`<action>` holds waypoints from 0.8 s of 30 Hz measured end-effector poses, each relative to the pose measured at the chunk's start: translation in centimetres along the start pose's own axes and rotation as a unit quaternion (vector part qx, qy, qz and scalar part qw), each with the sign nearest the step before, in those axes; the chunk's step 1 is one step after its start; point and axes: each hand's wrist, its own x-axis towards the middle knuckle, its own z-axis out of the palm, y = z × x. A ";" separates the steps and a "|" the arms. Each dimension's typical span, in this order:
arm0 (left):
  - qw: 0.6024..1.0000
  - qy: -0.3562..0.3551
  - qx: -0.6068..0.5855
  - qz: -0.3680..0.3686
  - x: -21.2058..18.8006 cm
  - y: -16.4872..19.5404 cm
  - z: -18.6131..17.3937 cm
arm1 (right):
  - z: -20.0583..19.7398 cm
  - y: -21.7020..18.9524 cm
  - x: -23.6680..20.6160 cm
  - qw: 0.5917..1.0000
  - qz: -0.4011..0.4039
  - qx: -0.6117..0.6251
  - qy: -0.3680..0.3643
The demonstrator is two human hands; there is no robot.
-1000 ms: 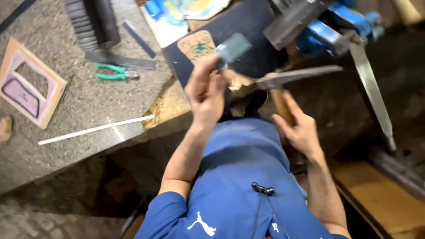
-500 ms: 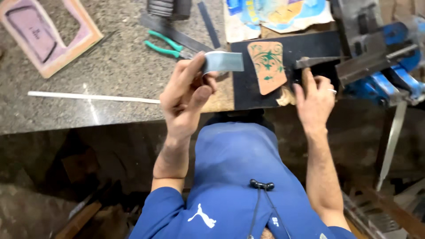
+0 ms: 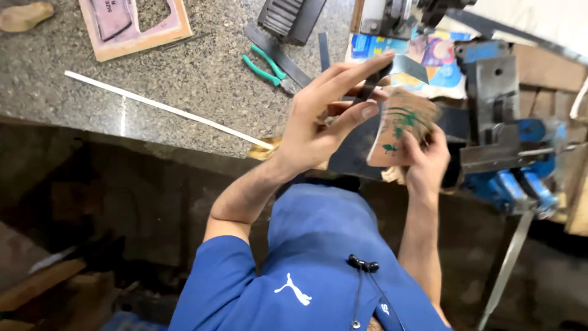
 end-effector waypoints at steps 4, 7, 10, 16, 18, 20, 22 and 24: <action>1.000 -0.010 -0.008 0.020 1.4 1.2 3.3 | -0.8 -7.7 -3.3 0.983 -0.135 0.100 -0.073; 0.997 -0.039 0.039 0.058 2.4 2.1 6.1 | -0.1 -11.7 -4.3 0.971 -0.214 0.073 -0.083; 0.997 -0.070 -0.036 0.024 3.0 2.9 8.7 | 0.8 -14.2 -4.2 0.962 -0.252 0.080 -0.068; 0.988 -0.099 -0.119 0.029 3.8 3.4 11.8 | -0.2 -16.6 -4.2 0.948 -0.306 0.088 -0.022; 0.988 -0.105 -0.107 0.037 4.0 3.4 12.2 | -0.9 -16.7 -4.5 0.950 -0.297 0.091 -0.015; 0.988 -0.108 -0.095 0.051 4.2 3.4 12.6 | -1.5 -16.7 -4.7 0.948 -0.306 0.081 -0.014; 0.989 -0.109 -0.084 0.059 4.2 3.5 12.8 | -2.0 -16.6 -4.9 0.946 -0.316 0.073 -0.016; 0.990 -0.111 -0.071 0.059 4.3 3.6 13.0 | -2.2 -16.6 -5.0 0.945 -0.319 0.073 -0.017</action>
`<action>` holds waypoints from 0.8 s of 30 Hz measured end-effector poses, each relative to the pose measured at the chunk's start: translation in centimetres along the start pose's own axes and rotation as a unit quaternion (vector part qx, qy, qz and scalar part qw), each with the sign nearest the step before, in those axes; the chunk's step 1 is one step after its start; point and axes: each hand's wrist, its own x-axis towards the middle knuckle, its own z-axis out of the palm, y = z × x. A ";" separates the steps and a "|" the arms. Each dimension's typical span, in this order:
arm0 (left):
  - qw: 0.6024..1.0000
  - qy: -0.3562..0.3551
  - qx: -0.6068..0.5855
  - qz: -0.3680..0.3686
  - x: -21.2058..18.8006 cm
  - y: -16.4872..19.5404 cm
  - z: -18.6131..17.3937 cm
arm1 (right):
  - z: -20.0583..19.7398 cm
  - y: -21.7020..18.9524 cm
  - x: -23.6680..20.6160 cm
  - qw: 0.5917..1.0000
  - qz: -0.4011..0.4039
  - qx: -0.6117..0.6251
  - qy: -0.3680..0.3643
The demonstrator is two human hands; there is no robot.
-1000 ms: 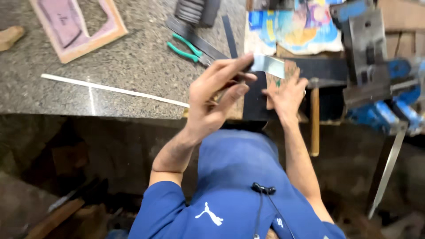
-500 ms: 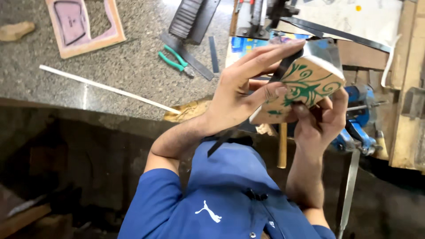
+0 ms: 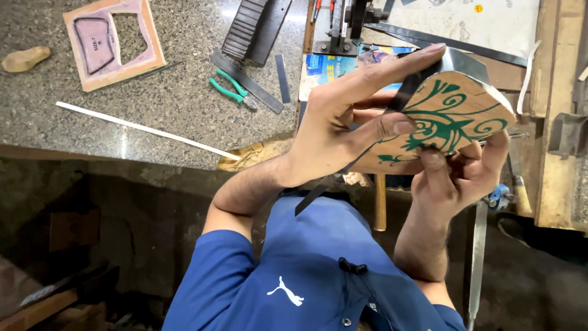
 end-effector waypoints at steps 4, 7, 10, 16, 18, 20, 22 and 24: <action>0.994 -0.001 0.104 0.023 0.3 0.5 -0.1 | 0.1 -0.3 0.2 1.000 -0.007 0.006 0.000; 0.986 -0.004 0.162 0.033 0.5 1.0 -0.2 | 0.5 -0.7 0.4 1.000 -0.011 0.004 0.010; 0.981 -0.010 0.193 0.026 0.5 1.6 -0.3 | 1.1 -1.0 0.6 1.000 -0.006 0.005 0.027; 0.973 -0.008 0.220 0.073 0.6 2.1 -0.6 | 1.8 -1.4 0.8 1.000 -0.012 -0.013 0.017; 0.969 -0.001 0.226 0.100 0.7 2.0 -0.8 | 1.9 -1.5 0.7 0.999 -0.003 -0.023 0.022; 0.966 0.013 0.236 0.100 0.6 2.0 -0.9 | 1.9 -1.4 0.6 0.999 0.007 -0.025 0.030; 0.954 0.026 0.277 0.111 0.5 1.9 -0.9 | 2.0 -1.3 0.5 0.999 0.014 -0.023 0.032; 0.943 0.036 0.306 0.127 0.4 1.9 -1.0 | 2.0 -1.1 0.4 0.999 0.015 -0.022 0.030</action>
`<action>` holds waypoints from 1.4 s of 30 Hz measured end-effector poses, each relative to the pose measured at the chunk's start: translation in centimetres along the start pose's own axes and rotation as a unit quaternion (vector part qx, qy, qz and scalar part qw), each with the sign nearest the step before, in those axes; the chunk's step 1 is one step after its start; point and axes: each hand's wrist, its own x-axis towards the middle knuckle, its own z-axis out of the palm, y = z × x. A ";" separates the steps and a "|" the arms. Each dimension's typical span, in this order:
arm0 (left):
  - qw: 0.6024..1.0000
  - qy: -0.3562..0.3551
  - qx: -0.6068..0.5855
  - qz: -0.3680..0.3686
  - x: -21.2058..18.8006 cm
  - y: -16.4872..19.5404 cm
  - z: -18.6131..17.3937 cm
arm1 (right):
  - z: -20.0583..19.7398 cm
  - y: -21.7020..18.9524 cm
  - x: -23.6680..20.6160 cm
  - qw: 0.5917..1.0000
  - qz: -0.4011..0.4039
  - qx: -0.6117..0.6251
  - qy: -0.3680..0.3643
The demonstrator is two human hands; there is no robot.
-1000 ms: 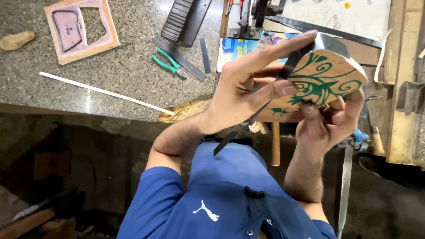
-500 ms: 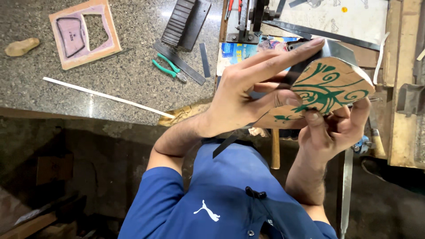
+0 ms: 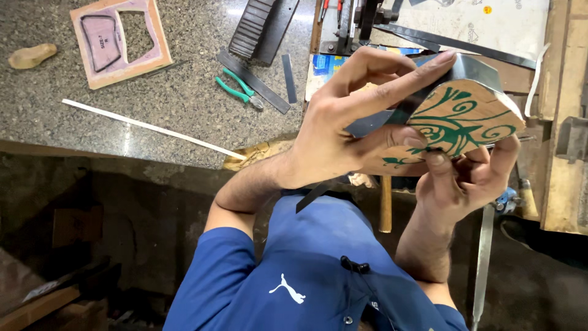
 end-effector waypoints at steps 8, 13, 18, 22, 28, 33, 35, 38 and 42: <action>1.000 -0.007 -0.012 0.007 -0.4 -0.5 -0.2 | 0.0 1.1 0.0 1.000 -0.023 0.014 -0.017; 0.998 -0.013 -0.043 -0.054 -0.6 -0.6 -0.3 | 0.1 1.4 -0.2 1.000 -0.004 0.016 -0.017; 0.995 0.008 -0.077 -0.064 -0.3 -0.9 0.0 | 0.3 1.1 -0.5 0.999 -0.014 0.023 -0.034; 0.996 0.009 -0.063 -0.055 -0.4 -0.8 0.0 | 0.4 0.8 -0.6 1.000 -0.003 0.015 -0.006; 0.995 -0.003 -0.081 -0.058 -0.3 -1.0 0.0 | 0.1 1.3 -0.8 1.000 -0.013 0.015 -0.004; 0.997 0.009 -0.069 -0.023 -0.2 -1.4 0.2 | -0.2 1.5 -0.9 1.000 -0.016 0.017 0.001; 0.998 0.008 -0.061 -0.026 -0.3 -1.4 0.2 | -0.1 1.5 -0.9 1.000 -0.006 0.019 0.004; 0.999 0.009 -0.032 -0.006 -0.4 -1.4 0.2 | 0.1 1.5 -0.8 0.999 -0.028 0.025 -0.004; 0.998 0.012 -0.052 -0.016 -0.4 -1.4 0.2 | 0.4 1.4 -0.8 0.999 -0.032 0.025 -0.004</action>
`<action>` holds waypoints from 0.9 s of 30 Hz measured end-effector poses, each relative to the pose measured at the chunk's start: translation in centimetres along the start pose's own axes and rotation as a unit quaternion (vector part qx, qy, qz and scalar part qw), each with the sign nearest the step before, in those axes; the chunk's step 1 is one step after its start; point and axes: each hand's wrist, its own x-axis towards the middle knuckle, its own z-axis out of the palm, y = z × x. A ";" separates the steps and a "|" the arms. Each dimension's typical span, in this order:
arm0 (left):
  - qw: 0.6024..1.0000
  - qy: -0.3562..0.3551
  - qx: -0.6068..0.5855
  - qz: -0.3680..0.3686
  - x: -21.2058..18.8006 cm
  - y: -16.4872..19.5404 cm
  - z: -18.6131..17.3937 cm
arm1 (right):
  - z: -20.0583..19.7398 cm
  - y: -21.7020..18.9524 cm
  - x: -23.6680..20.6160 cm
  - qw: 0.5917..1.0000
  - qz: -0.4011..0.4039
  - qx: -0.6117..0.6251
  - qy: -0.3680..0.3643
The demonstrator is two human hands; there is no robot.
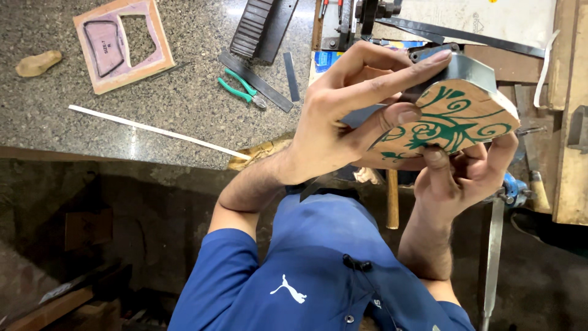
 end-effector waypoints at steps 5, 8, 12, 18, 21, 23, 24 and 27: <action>1.000 0.000 0.022 0.008 0.1 0.0 -0.2 | 0.2 0.0 0.1 1.000 0.004 -0.010 0.009; 0.999 0.002 0.038 0.019 0.1 0.0 -0.4 | 0.2 0.0 0.1 1.000 0.002 -0.008 0.009; 1.000 -0.007 0.030 0.003 0.1 0.1 -0.5 | 0.3 -0.1 0.0 1.000 0.006 0.001 0.003; 1.000 -0.009 0.005 -0.003 -0.3 -0.3 -0.6 | 0.2 0.1 -0.4 1.000 0.011 -0.003 -0.004; 0.998 -0.005 -0.065 -0.025 -0.5 -0.9 -0.5 | -0.6 1.1 -0.7 1.000 0.001 -0.011 -0.018; 0.987 0.001 -0.139 -0.074 -0.5 -1.7 -0.4 | -1.7 2.4 -1.1 0.999 -0.012 -0.033 -0.027; 0.981 0.003 -0.172 -0.094 -0.6 -2.1 -0.3 | -2.4 3.3 -1.6 0.999 0.000 -0.027 -0.027; 0.962 0.006 -0.232 -0.144 -0.3 -4.1 -0.6 | -4.9 7.4 -3.3 0.997 0.068 0.038 -0.019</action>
